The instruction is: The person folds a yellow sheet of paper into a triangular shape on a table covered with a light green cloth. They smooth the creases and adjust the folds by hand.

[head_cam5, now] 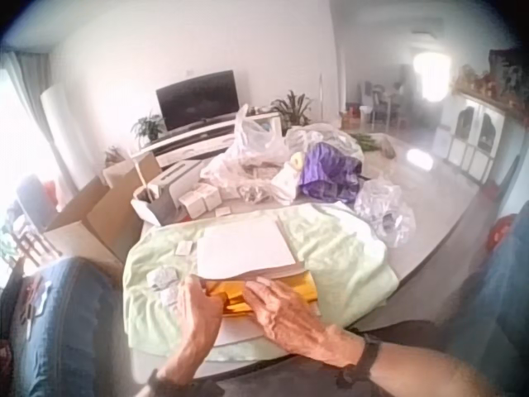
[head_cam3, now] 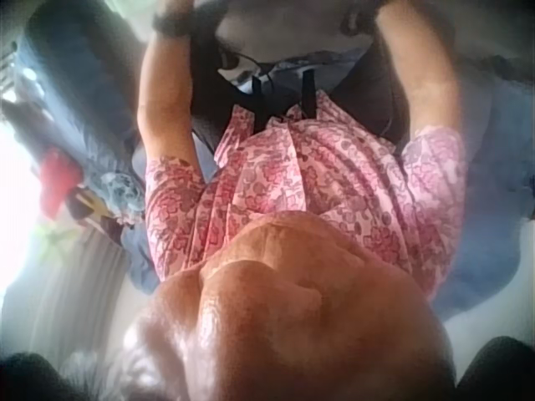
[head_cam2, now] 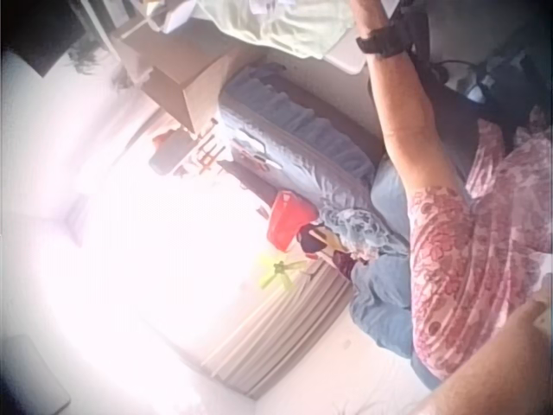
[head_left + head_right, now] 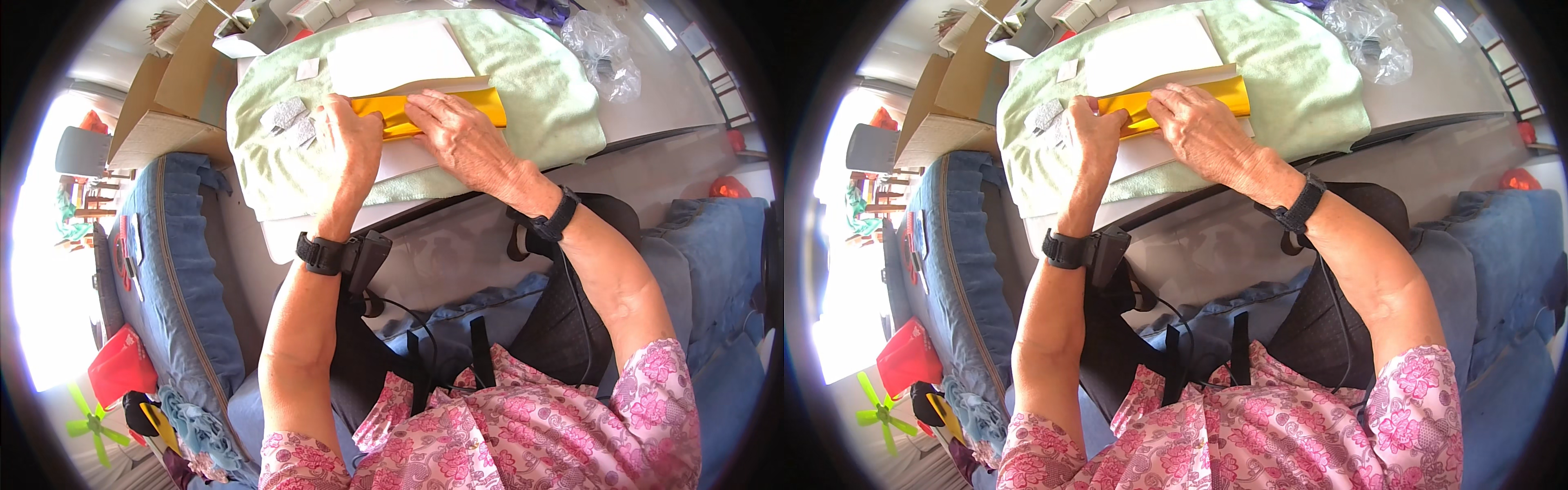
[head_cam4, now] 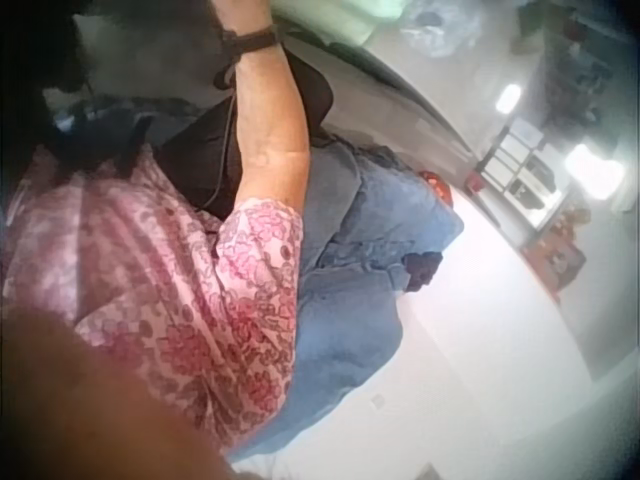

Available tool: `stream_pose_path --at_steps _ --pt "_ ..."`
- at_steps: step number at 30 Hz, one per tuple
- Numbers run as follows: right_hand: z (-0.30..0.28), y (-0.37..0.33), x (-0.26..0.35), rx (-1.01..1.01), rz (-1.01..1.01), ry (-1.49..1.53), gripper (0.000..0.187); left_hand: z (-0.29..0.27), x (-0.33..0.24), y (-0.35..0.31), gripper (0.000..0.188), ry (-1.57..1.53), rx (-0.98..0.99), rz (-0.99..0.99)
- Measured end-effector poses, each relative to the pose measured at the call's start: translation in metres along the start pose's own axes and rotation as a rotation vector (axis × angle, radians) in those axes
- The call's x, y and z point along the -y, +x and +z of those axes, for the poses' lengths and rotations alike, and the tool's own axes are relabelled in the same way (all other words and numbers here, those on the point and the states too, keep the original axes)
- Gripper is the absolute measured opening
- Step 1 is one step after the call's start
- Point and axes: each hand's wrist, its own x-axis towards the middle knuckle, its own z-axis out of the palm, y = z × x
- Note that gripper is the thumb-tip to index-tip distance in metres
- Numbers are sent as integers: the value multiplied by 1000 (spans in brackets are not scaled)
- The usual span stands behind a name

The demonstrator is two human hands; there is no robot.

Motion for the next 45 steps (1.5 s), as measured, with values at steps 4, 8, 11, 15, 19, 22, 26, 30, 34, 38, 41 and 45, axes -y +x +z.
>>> stream_pose_path --at_steps 4,8,11,15,19,22,26,30,34,38,41,45 --pt "5 -1 -1 24 17 25 33 -13 -17 -11 42 116 1 33" --pt "4 -4 -2 49 19 4 33 -20 -30 -22 28 378 -162 224" --pt "4 -6 -3 56 34 12 34 -25 -24 -20 27 212 -156 543" --pt "8 -6 -3 63 46 43 34 -26 -25 -20 20 11 60 725" --pt "7 -5 -4 85 21 39 34 -17 -22 -14 20 6 70 818" --pt "8 -5 -6 90 10 17 32 -14 -19 -12 20 30 87 795" --pt "10 -4 -7 65 1 21 32 -18 -22 -12 22 102 202 744" --pt "11 -5 -7 64 0 -9 33 -14 -18 -10 22 89 188 764" --pt "12 -7 -8 46 3 -16 32 -10 -19 -11 21 72 163 777" --pt "13 -5 -9 38 5 20 32 -13 -21 -12 21 72 165 750" --pt "12 -4 -11 60 0 25 33 -12 -20 -11 21 72 172 736" --pt "13 -2 -12 49 -23 29 33 -13 -18 -8 22 90 174 727"
